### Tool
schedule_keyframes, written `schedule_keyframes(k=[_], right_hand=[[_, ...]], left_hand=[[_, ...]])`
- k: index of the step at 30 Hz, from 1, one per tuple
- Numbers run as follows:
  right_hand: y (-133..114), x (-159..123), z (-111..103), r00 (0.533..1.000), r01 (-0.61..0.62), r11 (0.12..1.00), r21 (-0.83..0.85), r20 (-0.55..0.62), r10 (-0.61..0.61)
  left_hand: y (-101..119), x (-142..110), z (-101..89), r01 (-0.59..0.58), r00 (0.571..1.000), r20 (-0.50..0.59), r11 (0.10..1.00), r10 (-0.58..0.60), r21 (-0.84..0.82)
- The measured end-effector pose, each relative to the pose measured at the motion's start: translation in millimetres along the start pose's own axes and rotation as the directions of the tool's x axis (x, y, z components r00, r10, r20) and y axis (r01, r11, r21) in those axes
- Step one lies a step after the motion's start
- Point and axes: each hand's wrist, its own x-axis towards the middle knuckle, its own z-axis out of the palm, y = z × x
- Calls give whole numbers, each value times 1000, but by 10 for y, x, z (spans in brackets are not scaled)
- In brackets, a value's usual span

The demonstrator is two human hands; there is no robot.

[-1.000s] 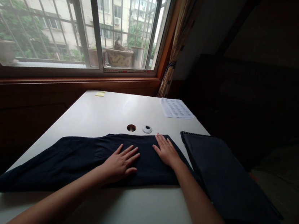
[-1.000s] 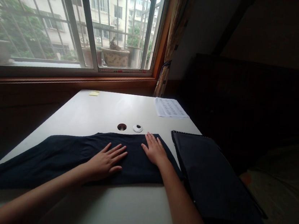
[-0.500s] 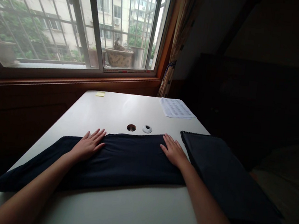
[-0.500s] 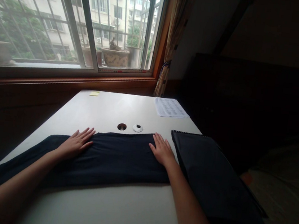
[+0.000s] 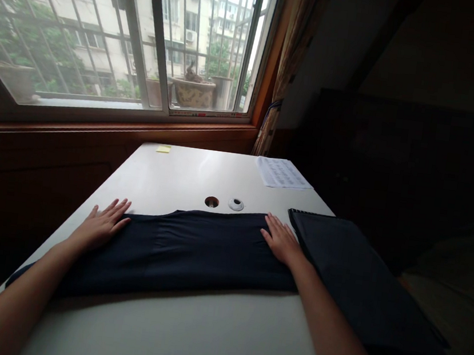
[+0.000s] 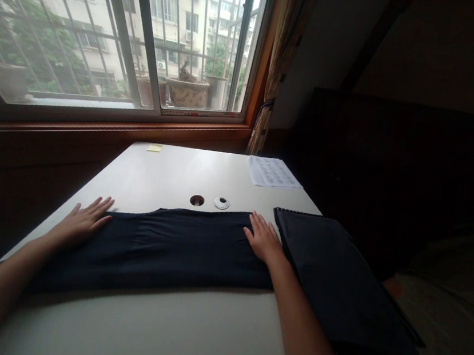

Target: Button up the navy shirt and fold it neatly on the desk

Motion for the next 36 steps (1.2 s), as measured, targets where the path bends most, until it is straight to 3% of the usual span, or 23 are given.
schedule_keyframes(k=[5,9,12,15,19,23,25,28,36], right_hand=[[-58,-36,-33,998,-48,998,-30,-46,47],[-199,-55,-123,992,-75,996,-52,-105,69],[-482,-26,-215,991,-32,998,-52,-132,25],[-980,12,-285,987,82,996,-38,-132,-86],[-1755,-25,-265,939,336,937,97,-113,-325],[-2155,-159,-156,897,439,877,196,-39,-440],[-2143,-221,-127,895,438,873,215,-15,-446],[-1939,-291,-148,907,410,888,206,11,-422],[-1005,-517,-231,972,226,969,102,42,-231]], left_hand=[[-218,-131,-141,140,988,-77,987,-135,74],[-100,-229,-381,103,958,-278,986,-64,129],[247,-307,-535,-44,925,-370,991,89,130],[788,-397,-562,-250,909,-315,962,273,111],[1466,-502,-375,-440,871,-232,898,433,26],[1694,-536,-151,-439,881,-201,898,428,-11],[1664,-540,-96,-415,893,-198,910,404,-18],[1577,-550,-69,-385,906,-205,922,371,-30],[1513,-582,-36,-342,915,-240,939,323,-41]])
